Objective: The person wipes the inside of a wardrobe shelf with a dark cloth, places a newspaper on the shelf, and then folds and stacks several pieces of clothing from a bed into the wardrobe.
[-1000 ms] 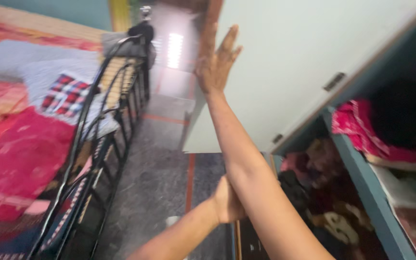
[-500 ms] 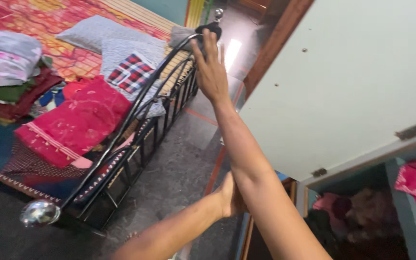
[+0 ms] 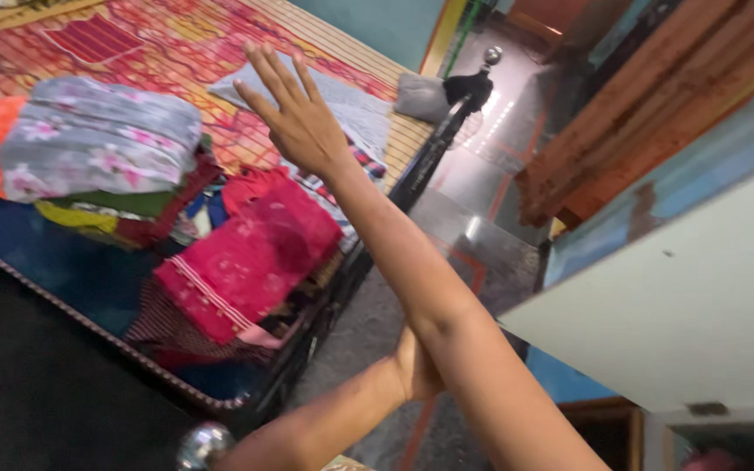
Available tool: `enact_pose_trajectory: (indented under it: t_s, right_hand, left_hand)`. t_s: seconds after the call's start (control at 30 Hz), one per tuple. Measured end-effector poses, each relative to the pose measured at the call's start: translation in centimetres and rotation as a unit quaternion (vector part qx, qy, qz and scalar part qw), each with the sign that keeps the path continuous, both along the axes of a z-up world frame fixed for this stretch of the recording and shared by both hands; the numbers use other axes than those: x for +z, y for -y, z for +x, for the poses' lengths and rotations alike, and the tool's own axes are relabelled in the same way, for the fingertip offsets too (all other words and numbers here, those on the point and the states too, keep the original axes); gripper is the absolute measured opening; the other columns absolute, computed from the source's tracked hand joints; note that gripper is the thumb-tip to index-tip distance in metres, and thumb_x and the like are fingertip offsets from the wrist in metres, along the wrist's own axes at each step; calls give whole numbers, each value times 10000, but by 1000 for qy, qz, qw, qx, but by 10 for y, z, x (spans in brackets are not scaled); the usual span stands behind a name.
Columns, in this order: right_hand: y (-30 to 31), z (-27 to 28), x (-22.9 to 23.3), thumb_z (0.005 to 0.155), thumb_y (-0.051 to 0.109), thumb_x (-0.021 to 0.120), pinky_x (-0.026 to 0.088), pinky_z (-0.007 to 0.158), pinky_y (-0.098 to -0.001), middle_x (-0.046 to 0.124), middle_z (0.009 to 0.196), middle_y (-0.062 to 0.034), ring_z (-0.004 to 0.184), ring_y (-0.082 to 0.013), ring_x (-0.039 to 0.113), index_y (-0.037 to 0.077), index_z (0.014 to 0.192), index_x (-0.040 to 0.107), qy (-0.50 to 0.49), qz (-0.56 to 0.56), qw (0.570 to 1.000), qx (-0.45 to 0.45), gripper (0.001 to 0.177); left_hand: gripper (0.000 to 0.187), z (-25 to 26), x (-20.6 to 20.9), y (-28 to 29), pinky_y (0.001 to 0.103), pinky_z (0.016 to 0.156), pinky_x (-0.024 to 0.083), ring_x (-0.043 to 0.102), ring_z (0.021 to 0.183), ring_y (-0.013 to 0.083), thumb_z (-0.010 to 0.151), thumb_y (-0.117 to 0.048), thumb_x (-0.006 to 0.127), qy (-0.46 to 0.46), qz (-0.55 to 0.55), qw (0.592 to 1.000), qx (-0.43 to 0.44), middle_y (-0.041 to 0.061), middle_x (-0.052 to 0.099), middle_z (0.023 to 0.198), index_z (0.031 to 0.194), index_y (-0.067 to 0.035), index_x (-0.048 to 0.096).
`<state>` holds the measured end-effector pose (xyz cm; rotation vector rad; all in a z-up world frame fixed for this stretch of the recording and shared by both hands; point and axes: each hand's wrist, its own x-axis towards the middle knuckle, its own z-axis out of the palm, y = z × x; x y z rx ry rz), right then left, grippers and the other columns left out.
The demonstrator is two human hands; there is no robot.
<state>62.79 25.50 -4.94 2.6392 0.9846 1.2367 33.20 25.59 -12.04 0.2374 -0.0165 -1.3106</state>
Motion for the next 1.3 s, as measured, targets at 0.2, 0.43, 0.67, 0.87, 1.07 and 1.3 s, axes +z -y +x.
enact_pose_trajectory:
  t_s: [0.2, 0.43, 0.67, 0.87, 1.07, 1.3]
  right_hand:
    - [-58, 70, -39, 844, 33, 647, 198, 1318, -526, 233, 1696, -138, 1590, -307, 235, 169, 1492, 518, -58, 4, 998, -25, 675]
    - [-68, 118, -109, 824, 117, 673, 215, 1262, -558, 265, 1652, -184, 1537, -350, 271, 151, 1407, 564, -143, 68, 987, -4, 594]
    - [-63, 134, -203, 734, 85, 676, 302, 1217, -541, 348, 1605, -245, 1461, -400, 380, 117, 1371, 570, -212, 106, 972, -1, 646]
    - [-67, 190, -313, 856, 125, 717, 457, 1115, -475, 542, 1399, -215, 1327, -389, 525, 79, 1419, 537, -380, 264, 886, 37, 593]
    - [-129, 277, -373, 939, 280, 750, 537, 940, -410, 690, 1252, -183, 1076, -274, 655, 27, 1411, 560, -499, 653, 566, 70, 568]
    - [-177, 314, -335, 776, 262, 870, 564, 779, -367, 701, 1065, -66, 901, -200, 686, 17, 1258, 602, -510, 707, 486, -63, 604]
  left_hand:
    - [907, 70, -15, -50, 449, 1000, 515, 689, 1059, 302, 897, -819, 405, 15, -78, 996, 37, 175, 718, 1138, 1181, 8, 646]
    - [524, 155, -98, -66, 455, 961, 560, 706, 1060, 248, 933, -459, 550, 150, 103, 975, 126, 93, 716, 1192, 1282, -73, 614]
    - [341, 278, -191, -155, 330, 847, 582, 733, 996, 188, 974, -319, 602, 279, 217, 925, 139, 77, 756, 1113, 1205, -84, 690]
    - [207, 372, -250, -249, 344, 782, 569, 710, 862, 168, 975, -293, 604, 124, 344, 830, 420, 35, 731, 969, 1063, -127, 690]
    - [188, 400, -273, -311, 333, 764, 565, 692, 822, 155, 1008, -309, 589, 76, 342, 796, 494, 17, 711, 918, 1034, -148, 680]
    - [186, 415, -271, -324, 325, 727, 562, 695, 795, 138, 996, -299, 596, 61, 354, 780, 512, 7, 725, 912, 1043, -139, 679]
